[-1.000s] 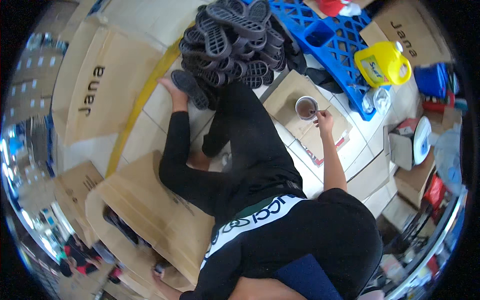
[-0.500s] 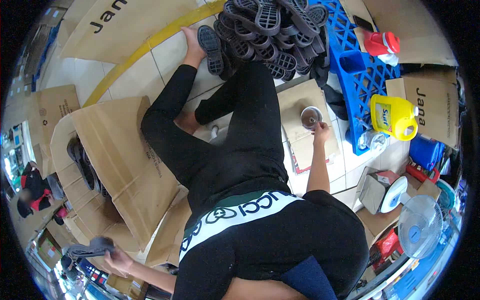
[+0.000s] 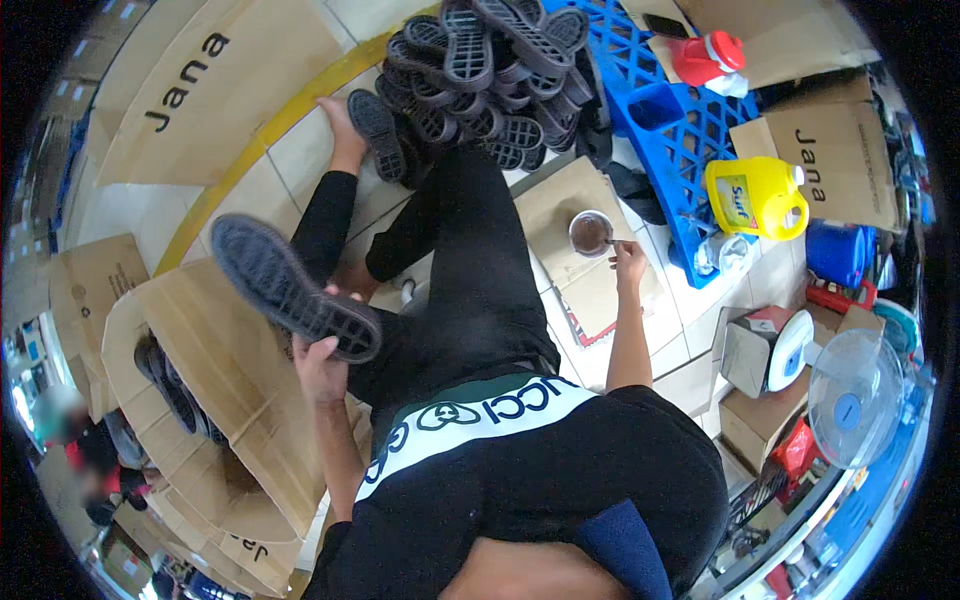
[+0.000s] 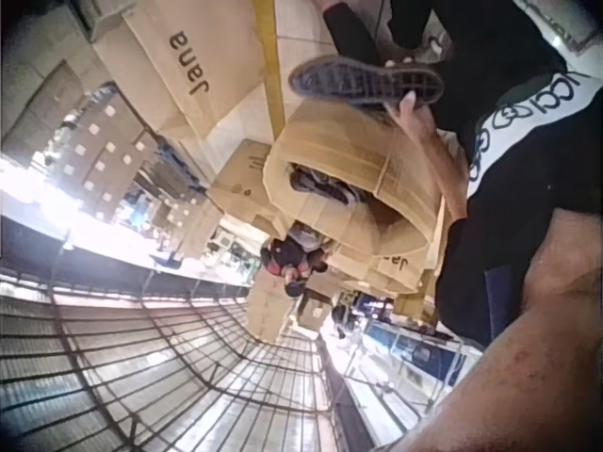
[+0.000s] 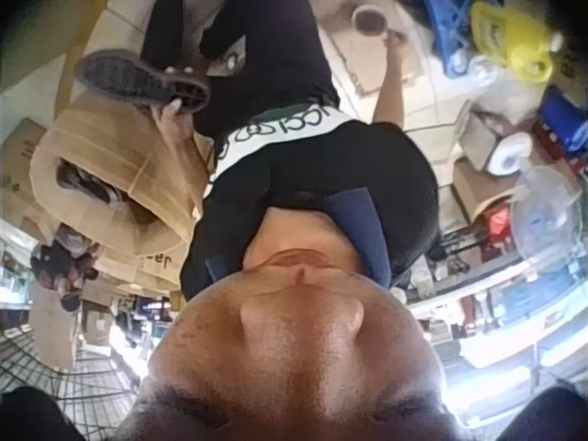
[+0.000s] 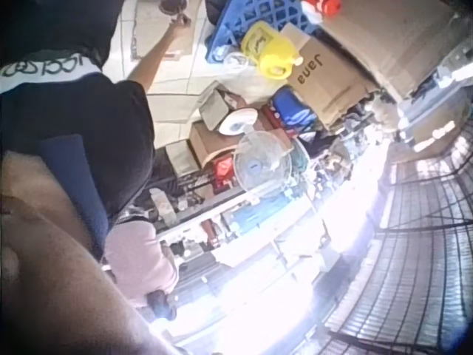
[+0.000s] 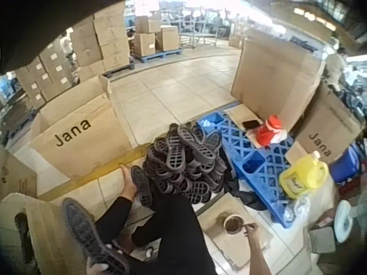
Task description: The person dips a small tool into a cup of liquid and applies it to shoe soles, handling the soles by hand and placing them into cardboard boxes.
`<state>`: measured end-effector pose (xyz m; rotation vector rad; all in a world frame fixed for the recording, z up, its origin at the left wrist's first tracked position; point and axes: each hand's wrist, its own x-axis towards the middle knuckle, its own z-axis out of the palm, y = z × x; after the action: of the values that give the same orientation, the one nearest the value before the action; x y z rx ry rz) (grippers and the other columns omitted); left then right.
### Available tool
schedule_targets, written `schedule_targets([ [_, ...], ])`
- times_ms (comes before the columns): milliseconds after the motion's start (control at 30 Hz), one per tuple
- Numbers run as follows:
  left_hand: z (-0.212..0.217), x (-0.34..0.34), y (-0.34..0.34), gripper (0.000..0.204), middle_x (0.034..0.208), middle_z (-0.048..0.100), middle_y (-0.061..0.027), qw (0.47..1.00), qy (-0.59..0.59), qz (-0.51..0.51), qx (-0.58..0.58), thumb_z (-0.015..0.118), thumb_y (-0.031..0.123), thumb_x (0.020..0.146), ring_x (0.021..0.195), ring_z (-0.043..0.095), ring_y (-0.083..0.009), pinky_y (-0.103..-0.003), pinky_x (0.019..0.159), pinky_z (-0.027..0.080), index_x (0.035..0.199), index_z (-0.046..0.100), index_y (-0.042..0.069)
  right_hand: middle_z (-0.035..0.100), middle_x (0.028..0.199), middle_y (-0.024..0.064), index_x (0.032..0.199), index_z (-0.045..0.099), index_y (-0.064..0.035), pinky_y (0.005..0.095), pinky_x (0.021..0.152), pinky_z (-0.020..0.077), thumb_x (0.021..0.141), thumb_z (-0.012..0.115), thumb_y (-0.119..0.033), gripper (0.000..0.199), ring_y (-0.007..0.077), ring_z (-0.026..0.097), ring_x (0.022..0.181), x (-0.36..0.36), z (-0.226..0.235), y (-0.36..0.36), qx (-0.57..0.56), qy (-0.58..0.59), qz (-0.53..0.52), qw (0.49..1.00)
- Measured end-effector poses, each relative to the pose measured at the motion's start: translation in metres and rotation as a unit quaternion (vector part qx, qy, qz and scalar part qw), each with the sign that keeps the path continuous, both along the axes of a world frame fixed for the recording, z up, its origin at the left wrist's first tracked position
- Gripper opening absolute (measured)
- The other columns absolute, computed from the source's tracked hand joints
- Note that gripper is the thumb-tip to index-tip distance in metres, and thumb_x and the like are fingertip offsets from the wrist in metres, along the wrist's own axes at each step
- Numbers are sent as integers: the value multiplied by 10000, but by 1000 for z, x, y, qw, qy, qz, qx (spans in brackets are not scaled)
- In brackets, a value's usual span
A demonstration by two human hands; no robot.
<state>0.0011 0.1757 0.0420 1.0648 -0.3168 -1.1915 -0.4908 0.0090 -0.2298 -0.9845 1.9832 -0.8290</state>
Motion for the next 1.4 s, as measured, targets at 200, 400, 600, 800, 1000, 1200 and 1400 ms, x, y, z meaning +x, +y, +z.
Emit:
schedule_targets([
  [200,-18,-26,-23,606,1231,563,-194,992,71,-99,15,557,17,656,1141,550,-388,-484,1002,432,1254,473,-29,634,772,97,921,619,36,258,454,461,856,623,-126,175,163,624,559,-25,2,16,44,12,-50,998],
  [400,-18,-22,-7,618,1216,565,-207,994,37,-103,10,573,40,667,1153,537,-404,-514,1017,405,1268,459,-46,640,802,92,955,609,27,258,454,457,853,626,-128,186,171,631,581,-21,-4,19,-11,-87,-111,990],
  [600,-30,-6,2,576,1191,554,-234,987,122,-94,-47,608,123,733,1100,547,-460,-527,902,491,1256,450,-62,641,812,91,944,604,35,257,460,474,845,638,-145,208,175,645,620,-26,-15,23,33,-29,-120,992],
  [800,-21,-4,3,596,1195,542,-262,989,72,-125,14,585,240,804,1069,573,-411,-485,863,517,1287,413,-63,643,792,109,904,607,41,262,494,504,847,644,-166,218,174,647,633,-2,16,15,-66,-17,-138,988],
  [1000,-19,-12,-7,625,1254,523,-239,979,163,-119,-38,358,464,954,1101,567,-344,-471,969,445,1329,392,-35,650,764,116,852,626,48,271,517,504,860,624,-182,230,162,636,635,8,1,-4,-108,249,51,961],
  [1200,-20,-6,-16,670,1209,542,-165,976,155,-132,-73,283,553,959,1123,535,-254,-377,972,428,1319,404,2,621,811,60,983,614,1,213,546,439,924,509,-225,257,136,540,622,124,65,-53,-53,-462,-116,878],
  [1400,-18,11,-18,727,1212,541,-155,986,88,-115,-77,284,591,939,1097,556,-238,-381,935,462,1313,409,-19,660,963,135,1027,575,27,261,719,549,920,521,-114,185,176,639,768,321,261,-41,97,-581,182,787],
])
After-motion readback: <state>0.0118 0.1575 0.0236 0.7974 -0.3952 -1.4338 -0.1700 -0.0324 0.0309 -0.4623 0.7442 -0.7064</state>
